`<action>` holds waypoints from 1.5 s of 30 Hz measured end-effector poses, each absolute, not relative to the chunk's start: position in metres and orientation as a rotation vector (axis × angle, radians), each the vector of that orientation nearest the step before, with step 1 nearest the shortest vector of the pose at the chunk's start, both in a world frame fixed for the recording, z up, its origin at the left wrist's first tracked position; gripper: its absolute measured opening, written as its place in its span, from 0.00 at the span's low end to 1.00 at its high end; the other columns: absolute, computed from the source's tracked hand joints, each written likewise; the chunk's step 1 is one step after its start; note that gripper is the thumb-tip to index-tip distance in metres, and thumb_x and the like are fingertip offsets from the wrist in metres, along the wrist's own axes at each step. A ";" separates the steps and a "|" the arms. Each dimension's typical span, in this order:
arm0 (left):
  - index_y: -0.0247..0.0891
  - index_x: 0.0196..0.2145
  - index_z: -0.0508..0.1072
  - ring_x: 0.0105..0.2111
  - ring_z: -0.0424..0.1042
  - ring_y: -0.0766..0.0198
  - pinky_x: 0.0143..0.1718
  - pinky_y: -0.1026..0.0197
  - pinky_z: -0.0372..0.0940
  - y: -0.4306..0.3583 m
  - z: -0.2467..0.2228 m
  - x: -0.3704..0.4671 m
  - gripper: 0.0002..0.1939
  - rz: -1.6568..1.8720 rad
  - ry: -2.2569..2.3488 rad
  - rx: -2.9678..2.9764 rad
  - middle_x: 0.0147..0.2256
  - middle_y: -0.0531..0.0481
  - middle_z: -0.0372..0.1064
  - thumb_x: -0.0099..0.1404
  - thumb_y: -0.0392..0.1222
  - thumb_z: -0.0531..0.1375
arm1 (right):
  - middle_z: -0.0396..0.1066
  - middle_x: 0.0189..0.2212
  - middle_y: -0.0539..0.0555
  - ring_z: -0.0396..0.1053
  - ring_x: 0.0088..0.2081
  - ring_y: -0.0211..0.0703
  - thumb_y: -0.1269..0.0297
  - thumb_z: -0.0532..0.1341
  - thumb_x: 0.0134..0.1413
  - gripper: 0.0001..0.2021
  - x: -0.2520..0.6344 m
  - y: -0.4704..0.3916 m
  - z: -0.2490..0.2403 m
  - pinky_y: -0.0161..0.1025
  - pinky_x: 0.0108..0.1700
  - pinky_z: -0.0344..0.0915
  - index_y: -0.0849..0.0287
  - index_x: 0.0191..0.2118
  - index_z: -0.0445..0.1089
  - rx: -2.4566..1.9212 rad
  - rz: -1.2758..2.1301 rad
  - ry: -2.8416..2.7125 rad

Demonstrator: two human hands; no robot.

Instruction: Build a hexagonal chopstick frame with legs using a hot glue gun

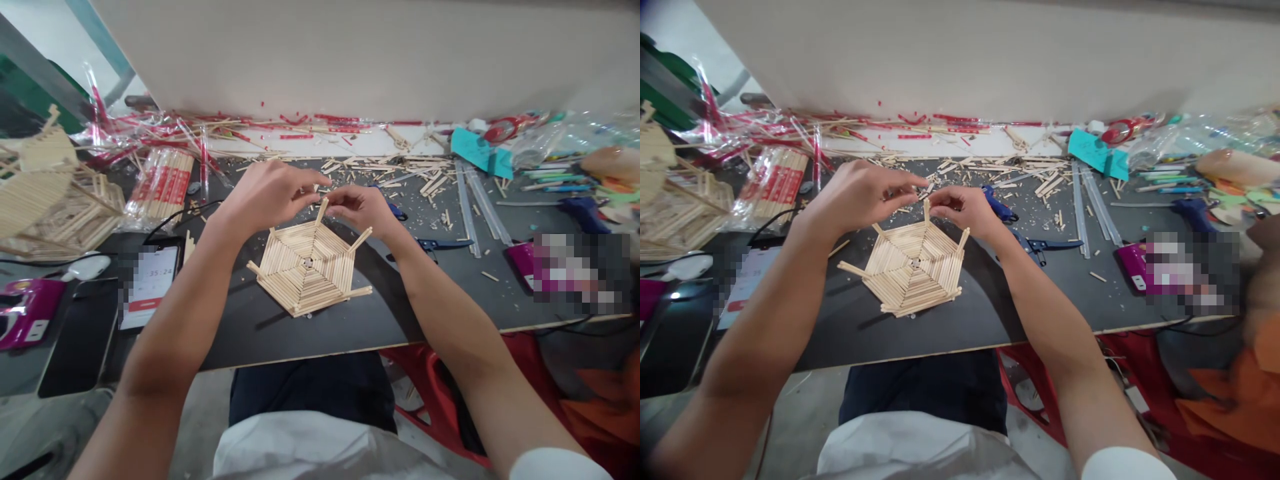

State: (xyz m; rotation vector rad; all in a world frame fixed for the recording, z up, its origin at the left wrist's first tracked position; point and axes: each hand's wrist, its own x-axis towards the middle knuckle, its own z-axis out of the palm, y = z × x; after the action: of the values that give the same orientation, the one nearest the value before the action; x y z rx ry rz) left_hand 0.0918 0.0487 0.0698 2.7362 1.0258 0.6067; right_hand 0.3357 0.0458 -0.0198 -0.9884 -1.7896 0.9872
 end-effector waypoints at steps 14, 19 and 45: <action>0.47 0.46 0.85 0.38 0.79 0.57 0.46 0.56 0.68 0.055 0.074 0.077 0.14 0.638 1.062 2.753 0.36 0.48 0.83 0.72 0.48 0.60 | 0.77 0.34 0.53 0.69 0.32 0.38 0.56 0.70 0.59 0.10 0.334 0.050 -0.031 0.38 0.36 0.68 0.58 0.39 0.79 -0.885 0.868 -1.883; 0.47 0.51 0.83 0.40 0.79 0.54 0.48 0.54 0.67 0.053 0.070 0.082 0.15 0.584 1.077 2.724 0.38 0.47 0.83 0.73 0.47 0.59 | 0.71 0.25 0.49 0.62 0.25 0.35 0.55 0.65 0.66 0.11 0.333 0.052 -0.035 0.37 0.29 0.60 0.57 0.38 0.76 -0.865 0.762 -2.003; 0.44 0.48 0.84 0.43 0.81 0.55 0.47 0.56 0.69 0.051 0.067 0.097 0.15 0.504 0.976 2.742 0.43 0.46 0.84 0.71 0.42 0.59 | 0.67 0.21 0.48 0.57 0.23 0.35 0.47 0.63 0.67 0.17 0.330 0.045 -0.023 0.38 0.30 0.59 0.55 0.33 0.70 -0.931 0.736 -2.075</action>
State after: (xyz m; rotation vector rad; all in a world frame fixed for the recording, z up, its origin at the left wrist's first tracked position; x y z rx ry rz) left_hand 0.0966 0.0514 0.0665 2.7420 0.9757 0.5039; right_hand 0.3305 0.0449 -0.0230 -0.9314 -2.0750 0.7364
